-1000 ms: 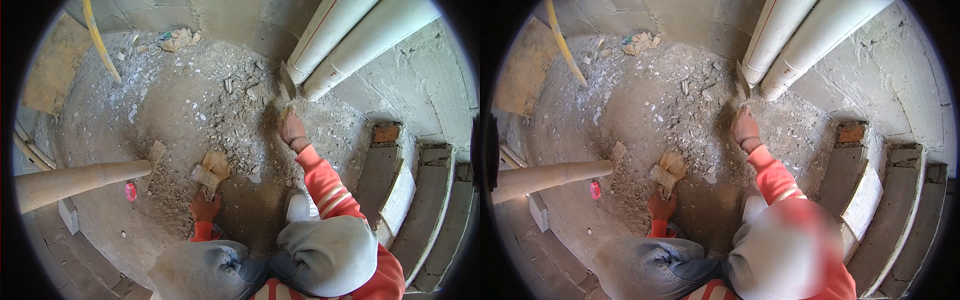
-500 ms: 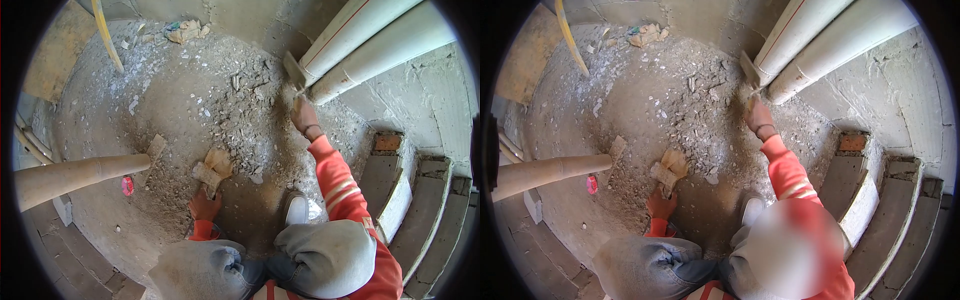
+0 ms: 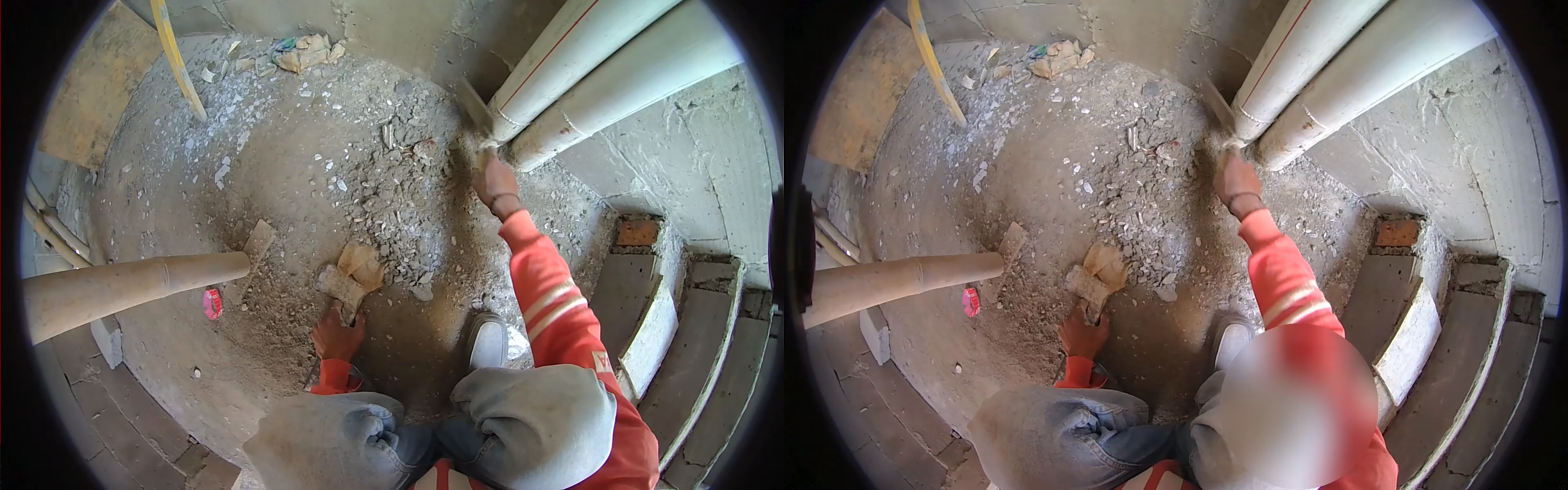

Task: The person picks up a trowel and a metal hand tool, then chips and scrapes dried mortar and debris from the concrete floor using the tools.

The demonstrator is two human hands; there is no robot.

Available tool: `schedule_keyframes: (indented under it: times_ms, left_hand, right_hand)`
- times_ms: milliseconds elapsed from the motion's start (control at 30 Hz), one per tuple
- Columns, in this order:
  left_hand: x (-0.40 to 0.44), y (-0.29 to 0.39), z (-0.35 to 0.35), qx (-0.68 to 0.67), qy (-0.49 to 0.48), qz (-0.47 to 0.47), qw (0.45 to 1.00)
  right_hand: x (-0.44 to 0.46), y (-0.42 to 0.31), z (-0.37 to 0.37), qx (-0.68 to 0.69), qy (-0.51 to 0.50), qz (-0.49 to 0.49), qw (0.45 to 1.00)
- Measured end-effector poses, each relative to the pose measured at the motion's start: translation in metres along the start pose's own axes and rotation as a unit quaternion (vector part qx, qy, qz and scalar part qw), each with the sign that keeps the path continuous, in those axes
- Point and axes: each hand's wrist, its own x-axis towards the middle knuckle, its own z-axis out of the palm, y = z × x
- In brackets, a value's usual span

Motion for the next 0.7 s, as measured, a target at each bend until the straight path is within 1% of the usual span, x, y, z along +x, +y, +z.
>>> schedule_keyframes:
  times_ms: [33,67,133,167,233,267,300,367,400,433,500,533,633,667,700]
  left_hand:
    - [0.000,0.001,-0.001,0.002,-0.011,-0.009,1.000]
    - [0.001,0.001,-0.002,0.004,-0.022,-0.019,1.000]
    - [0.001,0.004,-0.006,-0.007,-0.015,-0.020,1.000]
    - [0.001,0.005,-0.007,-0.018,-0.014,-0.020,1.000]
    - [-0.001,-0.003,0.004,0.000,-0.007,-0.013,1.000]
    - [-0.001,-0.008,0.009,0.016,0.002,-0.003,1.000]
    - [-0.001,-0.008,0.006,0.018,0.002,-0.006,1.000]
    - [-0.001,-0.001,-0.002,0.003,-0.004,-0.001,1.000]
    - [-0.001,-0.002,-0.003,0.002,-0.005,-0.004,1.000]
    - [0.000,-0.001,-0.005,-0.012,-0.015,-0.004,1.000]
    - [0.002,0.003,-0.006,-0.028,-0.025,-0.006,0.999]
    - [0.002,0.004,-0.007,-0.026,-0.026,-0.009,0.999]
    - [0.002,0.005,-0.012,-0.022,-0.017,-0.014,1.000]
    - [0.001,0.007,-0.012,-0.026,-0.009,-0.011,1.000]
    - [0.000,0.006,-0.012,-0.026,-0.010,-0.009,1.000]
  right_hand:
    - [0.001,-0.005,0.003,0.001,0.004,0.000,1.000]
    - [0.002,-0.013,0.008,-0.007,-0.007,-0.023,1.000]
    - [0.002,-0.027,0.017,-0.023,-0.034,-0.071,0.997]
    - [-0.004,-0.029,0.021,-0.023,-0.035,-0.075,0.996]
    - [-0.031,-0.029,0.023,0.029,-0.084,-0.127,0.988]
    - [-0.031,-0.024,0.025,-0.002,-0.120,-0.125,0.985]
    - [-0.037,-0.022,0.019,-0.001,-0.122,-0.126,0.984]
    - [-0.054,-0.014,0.000,0.077,-0.108,-0.081,0.988]
    - [-0.058,-0.001,0.003,0.049,-0.029,-0.100,0.993]
    - [-0.060,0.011,0.007,0.047,-0.030,-0.101,0.993]
    - [-0.060,0.034,0.019,0.012,0.011,-0.028,0.999]
    - [-0.060,0.050,0.037,0.001,0.016,-0.052,0.999]
    - [-0.086,0.026,0.049,0.018,0.007,-0.045,0.999]
    - [-0.095,0.013,0.046,0.012,-0.034,-0.084,0.996]
    - [-0.107,-0.007,0.046,0.012,-0.061,-0.034,0.997]
